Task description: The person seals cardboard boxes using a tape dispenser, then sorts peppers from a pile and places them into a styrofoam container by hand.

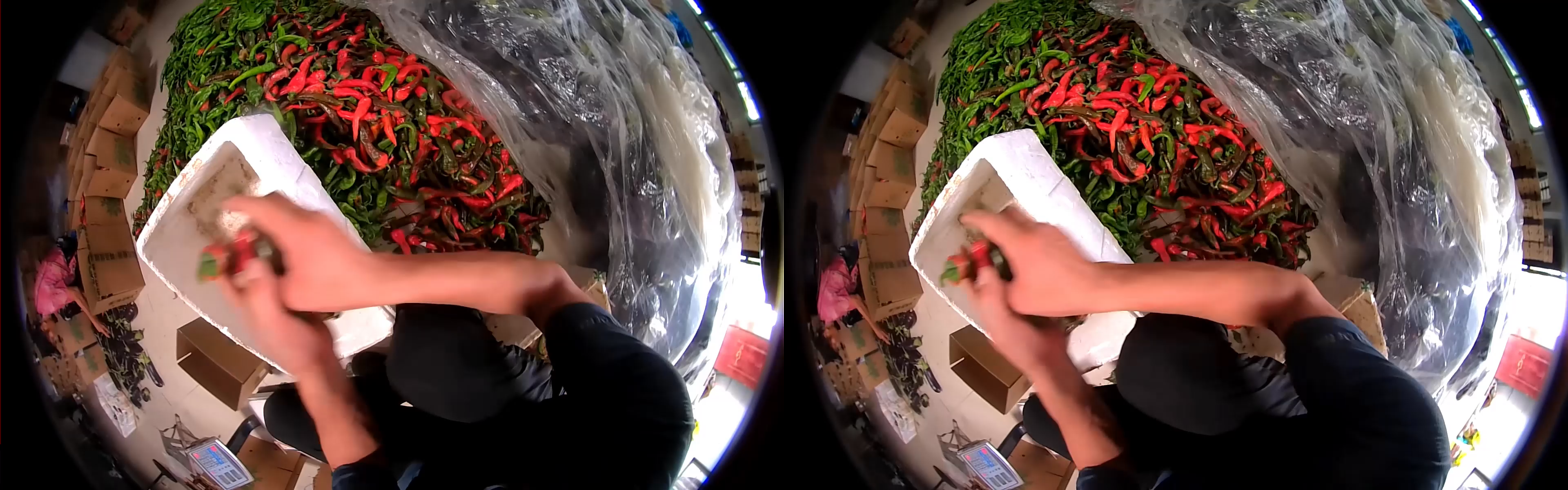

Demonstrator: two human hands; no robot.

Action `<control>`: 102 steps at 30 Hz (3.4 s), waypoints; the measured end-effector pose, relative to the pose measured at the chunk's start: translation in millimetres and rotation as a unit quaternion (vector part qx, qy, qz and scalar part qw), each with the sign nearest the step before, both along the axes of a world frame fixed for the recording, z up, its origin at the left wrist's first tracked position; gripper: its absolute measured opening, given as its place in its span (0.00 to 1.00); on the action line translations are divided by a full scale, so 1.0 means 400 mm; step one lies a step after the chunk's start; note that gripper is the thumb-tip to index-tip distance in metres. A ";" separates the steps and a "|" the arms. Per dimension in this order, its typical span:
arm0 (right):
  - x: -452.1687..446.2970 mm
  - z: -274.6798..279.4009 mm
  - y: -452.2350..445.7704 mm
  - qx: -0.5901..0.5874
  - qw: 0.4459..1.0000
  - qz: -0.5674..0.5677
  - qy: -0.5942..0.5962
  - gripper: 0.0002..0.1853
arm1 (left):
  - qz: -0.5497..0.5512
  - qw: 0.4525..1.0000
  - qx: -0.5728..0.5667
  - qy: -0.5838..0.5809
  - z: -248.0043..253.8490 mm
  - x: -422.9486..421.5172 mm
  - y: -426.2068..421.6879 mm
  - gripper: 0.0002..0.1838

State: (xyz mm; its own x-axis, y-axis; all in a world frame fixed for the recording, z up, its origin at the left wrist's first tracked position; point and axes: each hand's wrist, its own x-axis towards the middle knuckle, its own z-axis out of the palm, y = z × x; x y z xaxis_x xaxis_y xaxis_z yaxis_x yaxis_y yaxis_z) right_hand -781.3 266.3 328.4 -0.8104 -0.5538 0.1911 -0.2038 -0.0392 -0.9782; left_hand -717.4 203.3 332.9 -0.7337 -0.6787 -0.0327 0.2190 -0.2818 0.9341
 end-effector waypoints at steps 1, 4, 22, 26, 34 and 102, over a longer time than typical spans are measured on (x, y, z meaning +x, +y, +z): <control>0.006 -0.008 -0.059 -0.004 1.000 0.017 -0.009 0.35 | -0.003 1.000 0.028 -0.008 0.004 0.019 -0.074 0.22; 0.010 -0.059 -0.134 0.087 0.983 0.162 -0.025 0.27 | 0.046 0.985 0.065 -0.156 -0.060 0.050 -0.258 0.25; -0.410 -0.755 0.008 0.484 0.823 -0.298 0.022 0.64 | 0.019 0.969 0.019 -0.245 -0.613 -0.358 0.175 0.31; -0.398 -0.721 0.082 0.341 0.874 -0.341 -0.054 0.54 | 0.110 0.946 0.157 -0.262 -0.629 -0.455 0.110 0.35; -0.428 -0.770 0.175 0.020 0.904 -0.378 -0.198 0.31 | 0.018 0.936 0.242 -0.253 -0.687 -0.561 0.010 0.25; -0.266 -0.690 0.254 0.254 0.902 -0.342 0.069 0.16 | -0.071 0.963 0.238 -0.100 -0.691 -0.413 0.231 0.16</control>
State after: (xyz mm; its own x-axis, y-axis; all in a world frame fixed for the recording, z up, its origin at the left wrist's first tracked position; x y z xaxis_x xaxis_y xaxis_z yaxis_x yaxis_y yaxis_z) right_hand -887.5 367.9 52.5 -0.9836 0.0218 0.1788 -0.1321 0.5878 -0.7982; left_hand -882.5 295.8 56.6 -0.7655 -0.4443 -0.4655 -0.0243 -0.7029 0.7109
